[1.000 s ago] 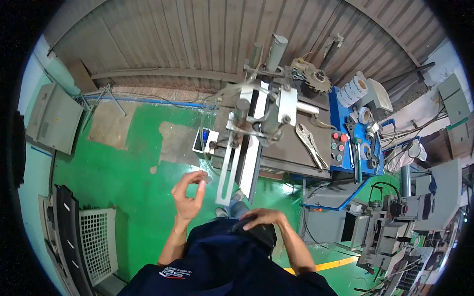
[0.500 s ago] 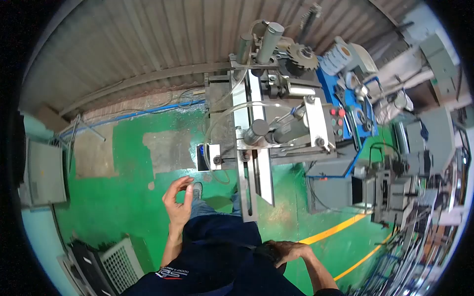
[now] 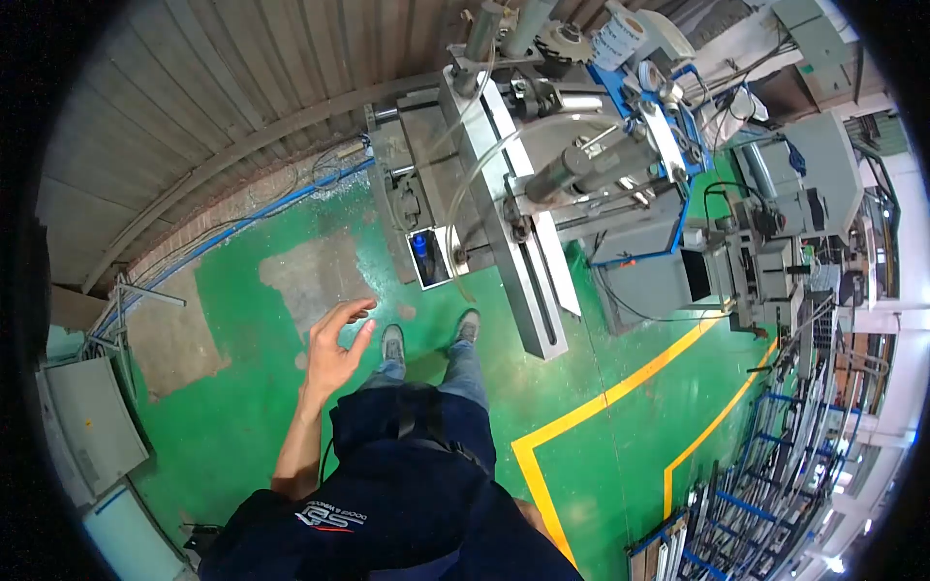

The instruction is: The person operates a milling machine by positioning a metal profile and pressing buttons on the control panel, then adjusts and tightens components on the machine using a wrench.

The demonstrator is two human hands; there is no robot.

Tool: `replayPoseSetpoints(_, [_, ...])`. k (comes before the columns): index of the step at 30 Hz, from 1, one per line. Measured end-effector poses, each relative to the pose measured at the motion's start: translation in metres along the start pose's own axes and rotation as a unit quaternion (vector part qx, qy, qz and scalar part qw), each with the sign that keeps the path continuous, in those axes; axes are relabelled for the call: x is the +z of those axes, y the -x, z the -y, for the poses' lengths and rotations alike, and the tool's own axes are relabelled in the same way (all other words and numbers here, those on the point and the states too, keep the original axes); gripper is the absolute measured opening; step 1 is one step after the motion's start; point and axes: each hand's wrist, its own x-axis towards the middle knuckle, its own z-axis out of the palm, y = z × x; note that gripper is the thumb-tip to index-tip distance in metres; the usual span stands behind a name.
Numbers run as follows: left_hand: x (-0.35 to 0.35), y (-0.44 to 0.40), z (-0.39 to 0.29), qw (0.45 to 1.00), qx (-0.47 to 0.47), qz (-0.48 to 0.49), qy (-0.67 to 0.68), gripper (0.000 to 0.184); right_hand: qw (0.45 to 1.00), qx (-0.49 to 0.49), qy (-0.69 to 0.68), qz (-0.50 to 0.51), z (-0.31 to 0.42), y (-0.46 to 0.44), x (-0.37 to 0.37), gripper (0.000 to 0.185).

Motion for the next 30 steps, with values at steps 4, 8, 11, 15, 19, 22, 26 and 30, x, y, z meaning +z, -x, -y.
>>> replayPoseSetpoints(4, [-0.006, 0.025, 0.022, 0.994, -0.047, 0.077, -0.063, 0.037, 1.0, -0.004, -0.018, 0.012, 0.008, -0.015, 0.015, 0.068])
replayPoseSetpoints(8, [-0.03, 0.097, 0.075, 0.869, -0.098, 0.372, -0.31, 0.051, 0.997, -0.026, -0.048, 0.061, 0.002, -0.037, -0.006, 0.058])
replayPoseSetpoints(11, [-0.05, 0.156, 0.091, 0.825, -0.238, 0.423, -0.289, 0.05, 0.982, -0.092, -0.156, -0.059, -0.002, -0.052, 0.007, 0.043])
replayPoseSetpoints(15, [-0.074, 0.182, 0.051, 0.875, -0.227, 0.365, -0.222, 0.047, 0.961, -0.082, -0.192, -0.179, 0.02, -0.049, 0.025, 0.032])
replayPoseSetpoints(19, [-0.074, 0.19, 0.021, 0.919, -0.252, 0.297, -0.06, 0.059, 0.961, -0.074, -0.224, -0.147, 0.033, -0.021, 0.016, 0.034])
replayPoseSetpoints(22, [-0.063, 0.205, 0.018, 0.907, -0.341, 0.229, 0.094, 0.061, 0.959, -0.095, -0.139, -0.227, 0.049, 0.005, 0.029, 0.034])
replayPoseSetpoints(26, [-0.041, 0.22, 0.03, 0.937, -0.301, 0.176, 0.038, 0.044, 0.967, -0.167, 0.037, -0.188, 0.017, -0.007, 0.002, 0.021])
replayPoseSetpoints(30, [-0.029, 0.21, 0.036, 0.937, -0.292, 0.163, 0.098, 0.036, 0.976, -0.157, -0.005, -0.154, -0.049, -0.044, -0.011, 0.018])
